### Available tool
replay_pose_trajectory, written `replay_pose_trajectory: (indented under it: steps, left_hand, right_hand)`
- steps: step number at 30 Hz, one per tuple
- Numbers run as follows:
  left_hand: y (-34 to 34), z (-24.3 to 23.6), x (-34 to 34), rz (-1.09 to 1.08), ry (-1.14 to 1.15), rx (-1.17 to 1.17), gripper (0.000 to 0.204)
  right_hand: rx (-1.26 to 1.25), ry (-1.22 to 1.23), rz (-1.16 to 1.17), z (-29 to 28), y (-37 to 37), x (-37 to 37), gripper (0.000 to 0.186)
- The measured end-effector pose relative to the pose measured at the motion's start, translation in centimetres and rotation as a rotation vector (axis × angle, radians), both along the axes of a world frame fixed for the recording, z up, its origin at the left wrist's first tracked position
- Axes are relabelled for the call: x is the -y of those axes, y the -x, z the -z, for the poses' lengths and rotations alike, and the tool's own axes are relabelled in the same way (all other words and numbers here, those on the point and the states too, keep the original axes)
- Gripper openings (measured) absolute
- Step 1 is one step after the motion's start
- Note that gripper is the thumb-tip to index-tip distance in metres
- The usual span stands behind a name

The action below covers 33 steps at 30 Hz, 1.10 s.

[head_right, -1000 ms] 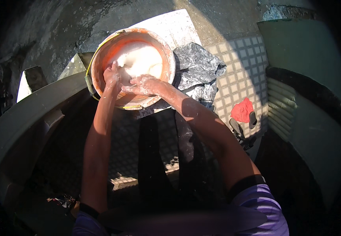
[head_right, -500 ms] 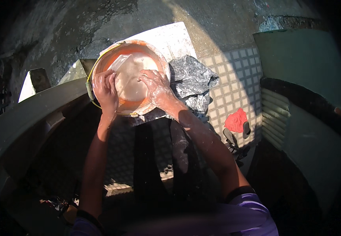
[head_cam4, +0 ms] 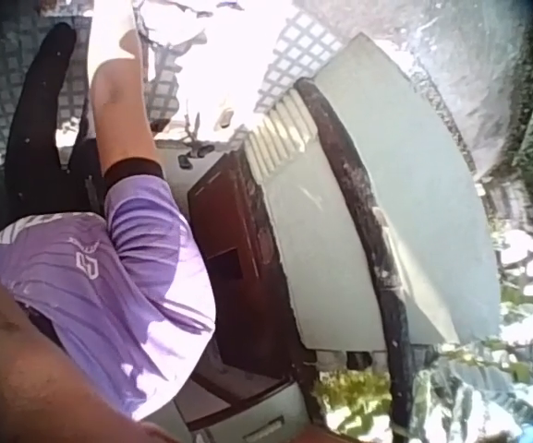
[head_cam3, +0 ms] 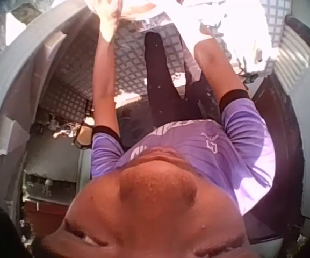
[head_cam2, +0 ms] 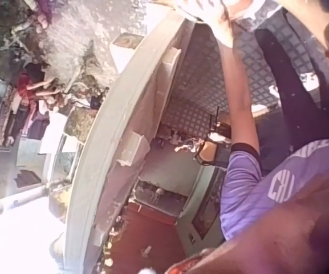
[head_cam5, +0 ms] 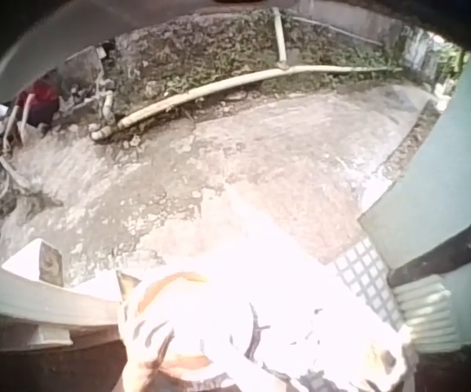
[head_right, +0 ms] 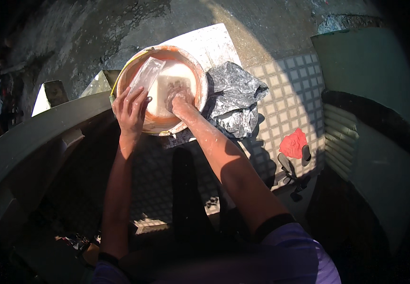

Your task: Washing plastic food containers in a bucket of soapy water.

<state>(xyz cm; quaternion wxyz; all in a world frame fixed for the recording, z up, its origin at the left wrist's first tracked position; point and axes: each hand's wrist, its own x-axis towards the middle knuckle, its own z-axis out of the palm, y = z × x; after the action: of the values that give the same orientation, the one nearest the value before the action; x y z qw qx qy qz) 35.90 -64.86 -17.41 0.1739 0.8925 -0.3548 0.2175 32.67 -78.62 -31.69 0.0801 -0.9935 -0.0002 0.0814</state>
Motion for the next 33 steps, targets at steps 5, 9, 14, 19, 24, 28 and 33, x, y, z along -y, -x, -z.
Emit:
replay_pose_trajectory:
  steps: [5,9,14,19,24,28,33]
  left_hand:
    - [-1.3,-0.4,-1.6,-0.232,0.290,-0.145,0.010]
    - [-1.2,0.5,-3.9,-0.347,0.673,-0.360,0.011]
    - [-1.6,3.0,1.2,-0.474,0.916,-0.610,0.016]
    - [-0.5,1.4,-6.5,-0.555,0.828,-0.553,0.015]
    - [-1.2,2.4,-1.9,-0.411,0.632,-0.447,0.010]
    - [-0.9,1.5,-4.0,-0.299,0.255,-0.268,0.012]
    - [-0.4,2.4,-3.8,-0.277,0.289,-0.221,0.011]
  right_hand:
    - [-0.634,-1.637,0.610,-2.8,-2.7,-2.0,0.040]
    - [-0.423,-0.778,0.364,-5.0,-2.7,-2.5,0.033]
    - [-0.240,-0.536,0.335,6.4,-0.8,1.7,0.031]
    - [-0.258,-0.840,0.342,-2.9,-1.7,-5.5,0.035]
    - [-0.296,-0.695,0.485,0.6,-2.6,-0.3,0.038]
    - [-0.156,-0.898,0.457,-3.1,-3.1,-1.2,0.037]
    - [-0.603,-1.482,0.756,-4.2,-4.2,-2.3,0.050]
